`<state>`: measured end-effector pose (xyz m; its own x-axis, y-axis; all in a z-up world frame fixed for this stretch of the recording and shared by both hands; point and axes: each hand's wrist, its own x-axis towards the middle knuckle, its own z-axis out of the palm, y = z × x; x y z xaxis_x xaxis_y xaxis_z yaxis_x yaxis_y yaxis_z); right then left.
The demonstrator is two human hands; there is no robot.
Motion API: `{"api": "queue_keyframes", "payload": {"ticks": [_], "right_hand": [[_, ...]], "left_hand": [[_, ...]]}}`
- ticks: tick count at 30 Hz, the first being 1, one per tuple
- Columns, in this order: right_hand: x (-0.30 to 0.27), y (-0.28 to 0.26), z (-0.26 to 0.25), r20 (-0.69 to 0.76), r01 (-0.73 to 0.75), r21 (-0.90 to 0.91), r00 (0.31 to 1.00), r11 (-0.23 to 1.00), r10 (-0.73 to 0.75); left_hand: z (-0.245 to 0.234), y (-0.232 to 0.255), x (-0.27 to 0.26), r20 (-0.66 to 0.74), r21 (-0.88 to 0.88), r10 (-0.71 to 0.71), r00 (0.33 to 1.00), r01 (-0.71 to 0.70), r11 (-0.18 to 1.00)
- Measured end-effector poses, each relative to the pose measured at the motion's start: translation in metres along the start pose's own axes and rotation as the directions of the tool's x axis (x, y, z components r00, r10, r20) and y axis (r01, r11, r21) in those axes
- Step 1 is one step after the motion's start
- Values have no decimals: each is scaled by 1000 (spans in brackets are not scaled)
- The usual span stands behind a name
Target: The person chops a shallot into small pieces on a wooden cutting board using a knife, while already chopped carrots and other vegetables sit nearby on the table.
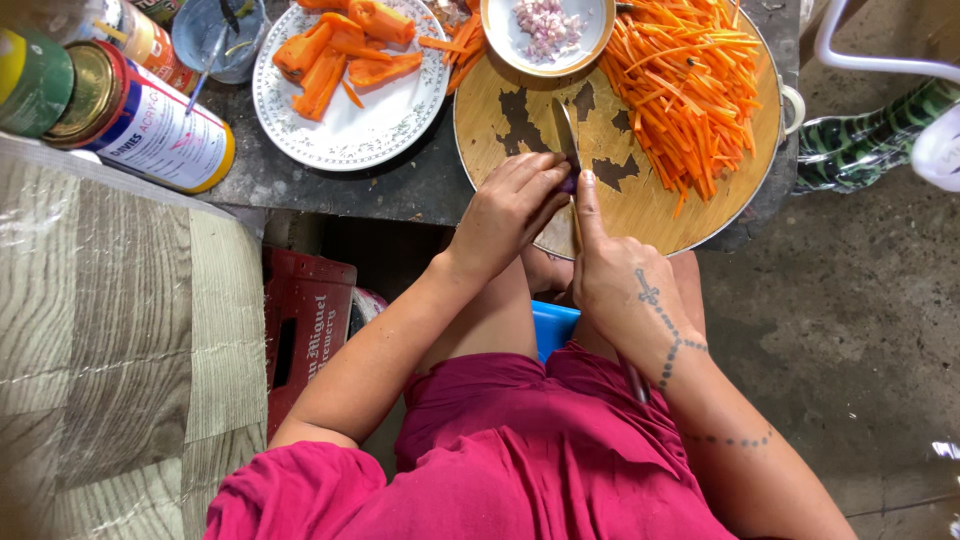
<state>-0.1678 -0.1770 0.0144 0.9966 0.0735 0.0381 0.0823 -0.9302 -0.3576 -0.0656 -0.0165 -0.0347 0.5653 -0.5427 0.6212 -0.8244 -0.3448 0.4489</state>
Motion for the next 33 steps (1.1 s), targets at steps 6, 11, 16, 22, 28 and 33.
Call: {"api": "queue_keyframes", "payload": {"ticks": [6, 11, 16, 22, 28, 33], "right_hand": [[5, 3, -7, -19, 46, 106, 999, 993, -45], [1, 1, -37, 36, -5, 128, 999, 992, 0], [-10, -7, -50, 41, 3, 160, 999, 987, -9], [-14, -11, -57, 78, 6, 186, 997, 983, -21], [-13, -14, -64, 117, -13, 164, 993, 986, -7], [-3, -16, -48, 158, -17, 41, 987, 999, 11]], "left_hand": [[-18, -2, -4, 9, 31, -67, 998, 66, 997], [-22, -1, -2, -60, -86, -91, 994, 85, 993], [-20, 0, -2, -30, -40, -93, 995, 92, 995], [-16, 4, -4, -29, -25, -147, 989, 147, 989], [-14, 5, -2, -15, 1, -203, 979, 203, 979], [-13, 0, -2, 13, 2, -213, 977, 213, 977]]}}
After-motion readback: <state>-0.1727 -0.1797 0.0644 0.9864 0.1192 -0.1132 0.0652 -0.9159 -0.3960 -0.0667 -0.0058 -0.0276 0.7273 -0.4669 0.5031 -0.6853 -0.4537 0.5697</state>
